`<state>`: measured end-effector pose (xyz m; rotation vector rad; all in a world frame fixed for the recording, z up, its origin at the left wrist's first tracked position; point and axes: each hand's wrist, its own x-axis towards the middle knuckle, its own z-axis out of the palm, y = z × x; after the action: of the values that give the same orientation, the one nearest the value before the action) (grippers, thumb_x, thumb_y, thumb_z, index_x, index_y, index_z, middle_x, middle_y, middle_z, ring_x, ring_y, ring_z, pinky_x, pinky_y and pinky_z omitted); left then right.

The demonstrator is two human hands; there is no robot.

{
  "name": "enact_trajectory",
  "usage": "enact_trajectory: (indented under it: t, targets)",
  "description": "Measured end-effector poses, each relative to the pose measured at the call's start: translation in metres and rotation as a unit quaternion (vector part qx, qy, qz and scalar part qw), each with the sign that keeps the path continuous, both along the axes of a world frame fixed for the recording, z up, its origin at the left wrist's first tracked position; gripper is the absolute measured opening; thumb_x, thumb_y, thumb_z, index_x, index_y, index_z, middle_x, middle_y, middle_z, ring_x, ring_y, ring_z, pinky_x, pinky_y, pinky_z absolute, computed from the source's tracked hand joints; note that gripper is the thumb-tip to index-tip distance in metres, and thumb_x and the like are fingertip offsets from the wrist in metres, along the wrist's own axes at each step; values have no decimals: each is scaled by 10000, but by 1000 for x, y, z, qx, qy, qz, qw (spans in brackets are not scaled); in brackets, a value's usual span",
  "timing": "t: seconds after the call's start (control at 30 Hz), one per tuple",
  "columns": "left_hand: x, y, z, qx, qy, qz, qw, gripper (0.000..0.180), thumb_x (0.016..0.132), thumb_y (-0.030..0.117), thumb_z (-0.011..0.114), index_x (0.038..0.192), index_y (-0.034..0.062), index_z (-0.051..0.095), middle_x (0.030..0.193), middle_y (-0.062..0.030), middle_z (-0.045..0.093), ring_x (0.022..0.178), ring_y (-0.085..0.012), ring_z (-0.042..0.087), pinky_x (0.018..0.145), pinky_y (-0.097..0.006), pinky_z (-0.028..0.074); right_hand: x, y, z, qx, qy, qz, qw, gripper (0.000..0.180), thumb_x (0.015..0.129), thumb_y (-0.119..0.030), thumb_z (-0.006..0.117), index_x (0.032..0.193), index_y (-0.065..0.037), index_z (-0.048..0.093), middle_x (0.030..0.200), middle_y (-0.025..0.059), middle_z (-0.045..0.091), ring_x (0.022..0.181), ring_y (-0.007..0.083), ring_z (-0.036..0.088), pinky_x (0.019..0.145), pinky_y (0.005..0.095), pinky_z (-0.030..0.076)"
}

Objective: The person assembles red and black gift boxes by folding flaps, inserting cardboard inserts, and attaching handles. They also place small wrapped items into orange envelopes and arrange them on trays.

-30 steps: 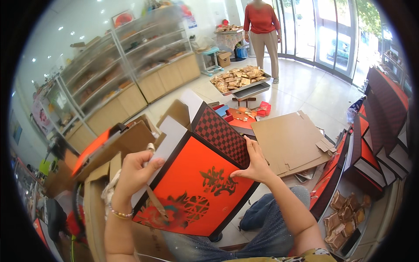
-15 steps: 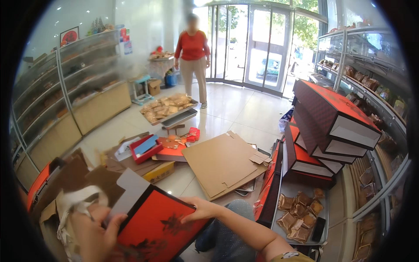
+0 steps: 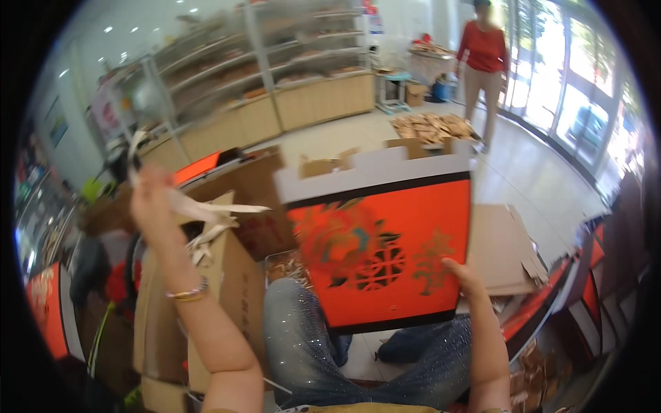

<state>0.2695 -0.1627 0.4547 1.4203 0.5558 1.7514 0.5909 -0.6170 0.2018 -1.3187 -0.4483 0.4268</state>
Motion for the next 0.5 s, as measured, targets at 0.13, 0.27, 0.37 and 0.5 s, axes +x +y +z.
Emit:
enact_trajectory:
  t: [0.13, 0.27, 0.37, 0.5]
  targets:
    - [53, -79, -67, -105, 131, -268, 949, 329, 926, 164, 807, 1182, 15, 661, 1045, -27, 674, 993, -137, 688, 849, -260, 570, 24, -12, 3, 35, -54, -36, 997, 582, 851, -310, 862, 1275, 27, 649, 1175, 103, 718, 1053, 212, 685, 942, 369, 540]
    - [97, -79, -166, -37, 188, -552, 811, 1343, 668, 559, 948, 1621, -38, 216, 1667, -156, 292, 1551, -232, 263, 1247, -370, 256, 54, -25, -23, 57, 11, 32, 998, 609, 824, -308, 859, 1300, 1, 638, 1211, 94, 701, 1113, 223, 665, 990, 384, 520]
    - [88, -128, -134, -9, 202, -648, 734, 1457, 616, 651, 931, 1636, -42, 156, 1688, -158, 261, 1570, -251, 227, 1267, -406, 217, 51, -50, -25, 71, -33, 46, 996, 795, 789, -414, 898, 1397, -15, 576, 1314, 88, 661, 1221, 242, 624, 1063, 401, 490]
    - [82, -136, -115, 9, 94, -686, 721, 1478, 583, 710, 914, 1633, -30, 184, 1667, -162, 305, 1570, -256, 241, 1270, -429, 213, 49, -45, -17, 43, -17, 35, 998, 846, 665, -209, 914, 1404, -15, 551, 1273, 81, 661, 1186, 245, 632, 1013, 406, 513]
